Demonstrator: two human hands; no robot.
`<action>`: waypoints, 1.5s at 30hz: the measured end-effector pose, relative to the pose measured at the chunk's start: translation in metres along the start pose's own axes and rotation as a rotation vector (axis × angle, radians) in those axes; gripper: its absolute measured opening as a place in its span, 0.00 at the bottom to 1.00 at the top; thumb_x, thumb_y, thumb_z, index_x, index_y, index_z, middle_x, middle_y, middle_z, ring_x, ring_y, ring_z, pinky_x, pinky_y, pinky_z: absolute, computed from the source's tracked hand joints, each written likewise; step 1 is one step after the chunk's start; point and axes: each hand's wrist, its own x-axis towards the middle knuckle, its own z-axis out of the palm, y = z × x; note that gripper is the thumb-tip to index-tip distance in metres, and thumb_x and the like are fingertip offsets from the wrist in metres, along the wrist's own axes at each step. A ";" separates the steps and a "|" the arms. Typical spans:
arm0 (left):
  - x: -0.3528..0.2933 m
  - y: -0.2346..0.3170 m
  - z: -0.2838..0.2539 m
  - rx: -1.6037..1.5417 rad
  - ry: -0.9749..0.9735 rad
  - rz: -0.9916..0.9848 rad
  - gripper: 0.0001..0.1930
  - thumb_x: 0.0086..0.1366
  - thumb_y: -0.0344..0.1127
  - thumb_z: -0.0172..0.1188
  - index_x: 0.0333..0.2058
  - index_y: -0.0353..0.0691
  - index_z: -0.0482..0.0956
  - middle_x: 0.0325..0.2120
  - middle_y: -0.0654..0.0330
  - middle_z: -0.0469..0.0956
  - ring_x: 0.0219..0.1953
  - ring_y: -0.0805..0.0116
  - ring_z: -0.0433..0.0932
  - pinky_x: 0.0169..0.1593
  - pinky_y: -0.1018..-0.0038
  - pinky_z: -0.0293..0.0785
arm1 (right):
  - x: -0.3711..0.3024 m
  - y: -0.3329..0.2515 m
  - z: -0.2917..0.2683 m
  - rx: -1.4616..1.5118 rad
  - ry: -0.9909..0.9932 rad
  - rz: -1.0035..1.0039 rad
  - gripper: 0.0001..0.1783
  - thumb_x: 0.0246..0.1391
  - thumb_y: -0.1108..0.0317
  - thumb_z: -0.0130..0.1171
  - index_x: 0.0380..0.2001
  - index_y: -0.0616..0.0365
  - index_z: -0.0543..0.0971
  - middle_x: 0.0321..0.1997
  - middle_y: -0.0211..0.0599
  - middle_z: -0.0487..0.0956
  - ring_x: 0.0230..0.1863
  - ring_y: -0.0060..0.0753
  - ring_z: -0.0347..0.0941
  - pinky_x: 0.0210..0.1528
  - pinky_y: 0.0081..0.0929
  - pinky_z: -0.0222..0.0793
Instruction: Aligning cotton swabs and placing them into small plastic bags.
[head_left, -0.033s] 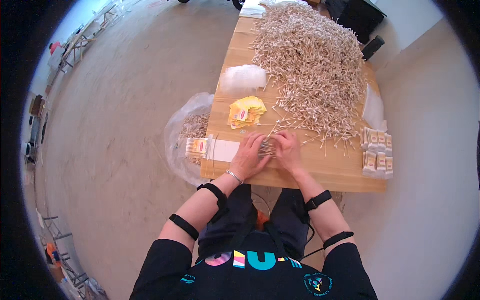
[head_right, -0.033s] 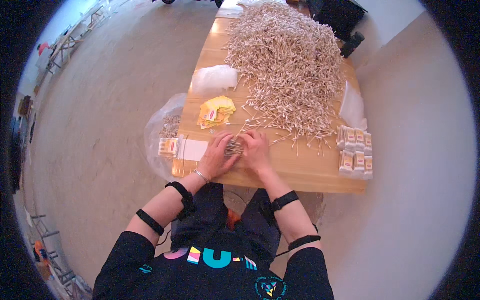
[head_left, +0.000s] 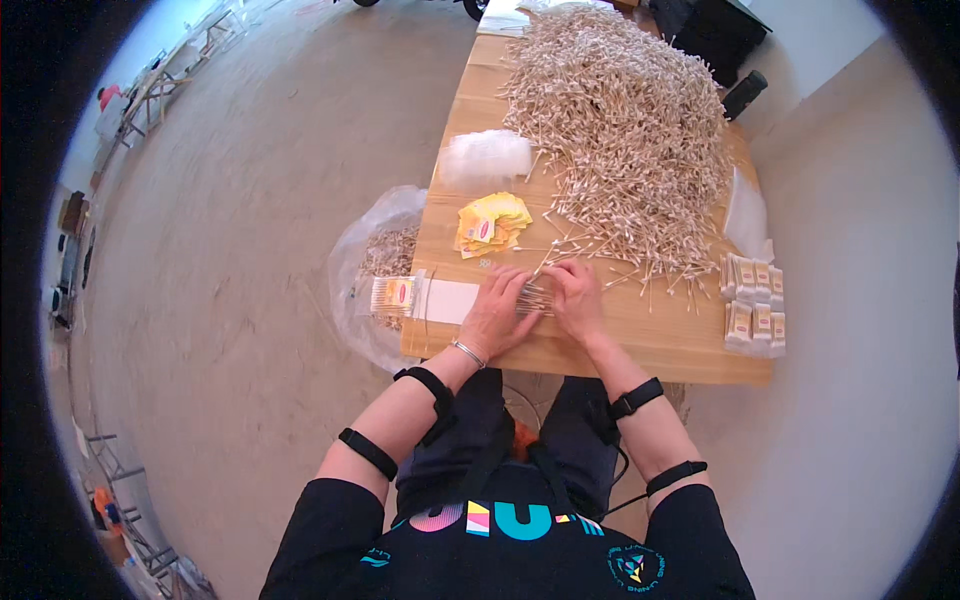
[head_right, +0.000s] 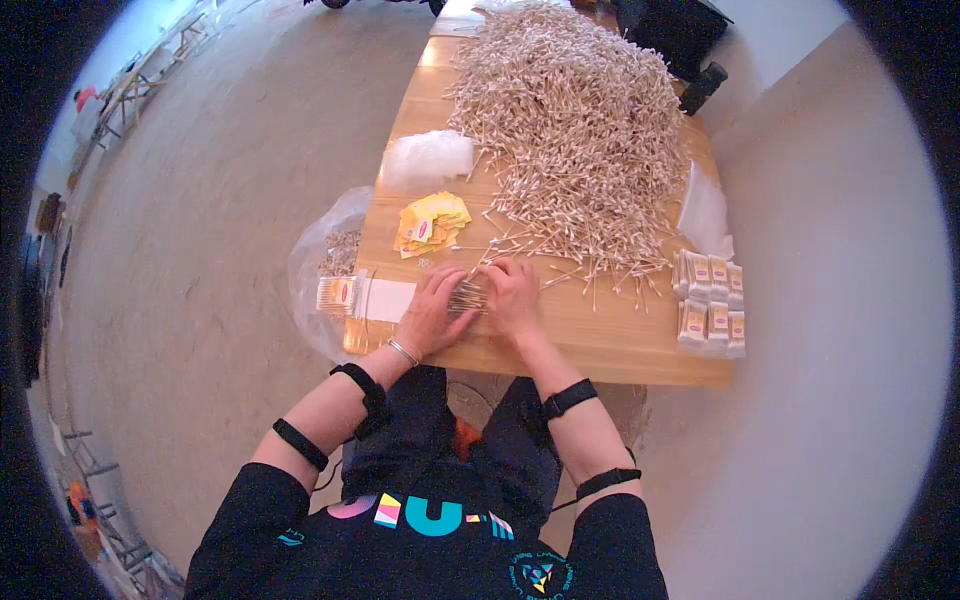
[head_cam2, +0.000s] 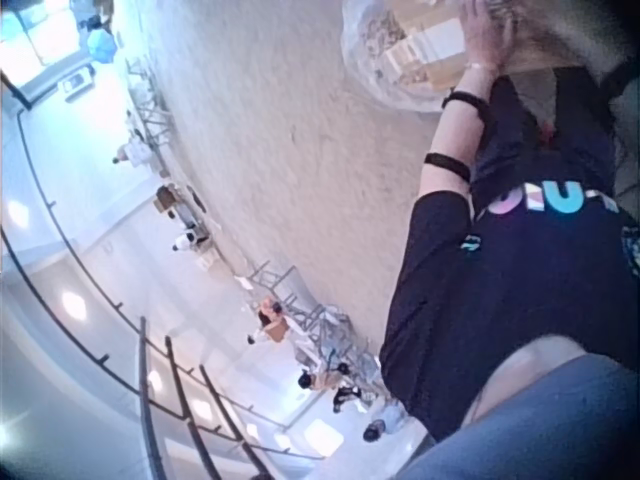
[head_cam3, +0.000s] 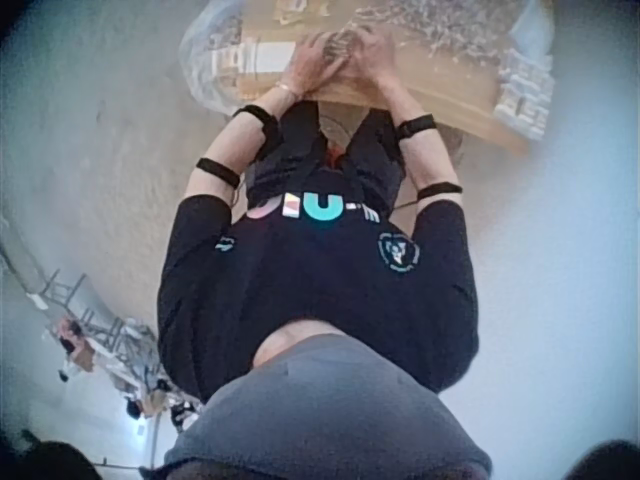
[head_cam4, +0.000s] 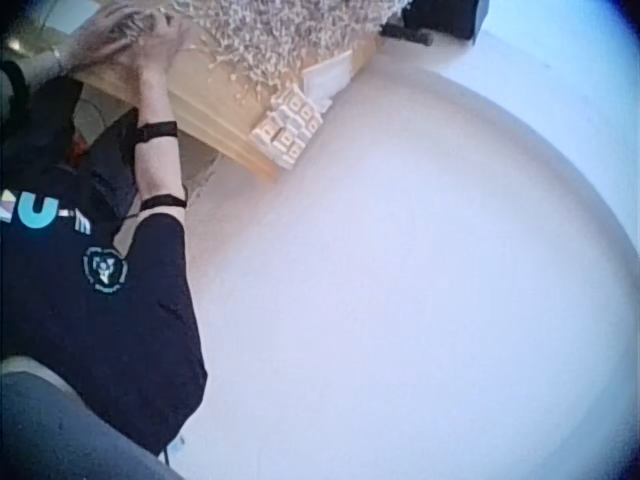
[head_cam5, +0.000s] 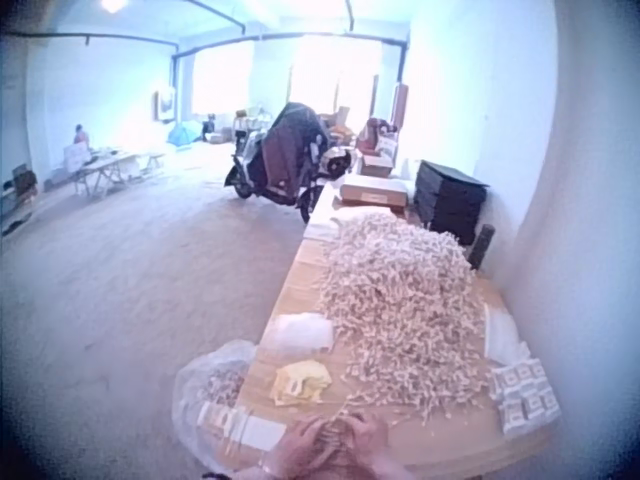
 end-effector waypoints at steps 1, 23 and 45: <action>-0.001 -0.001 0.001 0.032 -0.011 0.007 0.28 0.53 0.40 0.64 0.51 0.36 0.66 0.50 0.51 0.66 0.56 0.51 0.63 0.63 0.59 0.56 | 0.003 0.003 0.000 0.001 0.002 0.001 0.12 0.45 0.70 0.57 0.35 0.49 0.81 0.36 0.32 0.73 0.42 0.40 0.67 0.47 0.37 0.63; -0.003 -0.008 0.004 -0.033 -0.068 0.077 0.13 0.53 0.33 0.62 0.39 0.39 0.76 0.40 0.58 0.75 0.49 0.60 0.71 0.62 0.61 0.59 | -0.017 0.038 -0.050 -0.188 -0.001 0.125 0.05 0.42 0.69 0.64 0.27 0.52 0.80 0.35 0.33 0.74 0.42 0.40 0.67 0.48 0.36 0.64; -0.003 -0.003 0.001 0.002 -0.056 0.037 0.24 0.52 0.36 0.63 0.47 0.33 0.69 0.47 0.50 0.70 0.55 0.51 0.64 0.62 0.60 0.58 | -0.016 0.013 -0.026 -0.095 0.097 0.070 0.12 0.46 0.74 0.55 0.36 0.53 0.79 0.38 0.35 0.75 0.43 0.40 0.69 0.47 0.35 0.64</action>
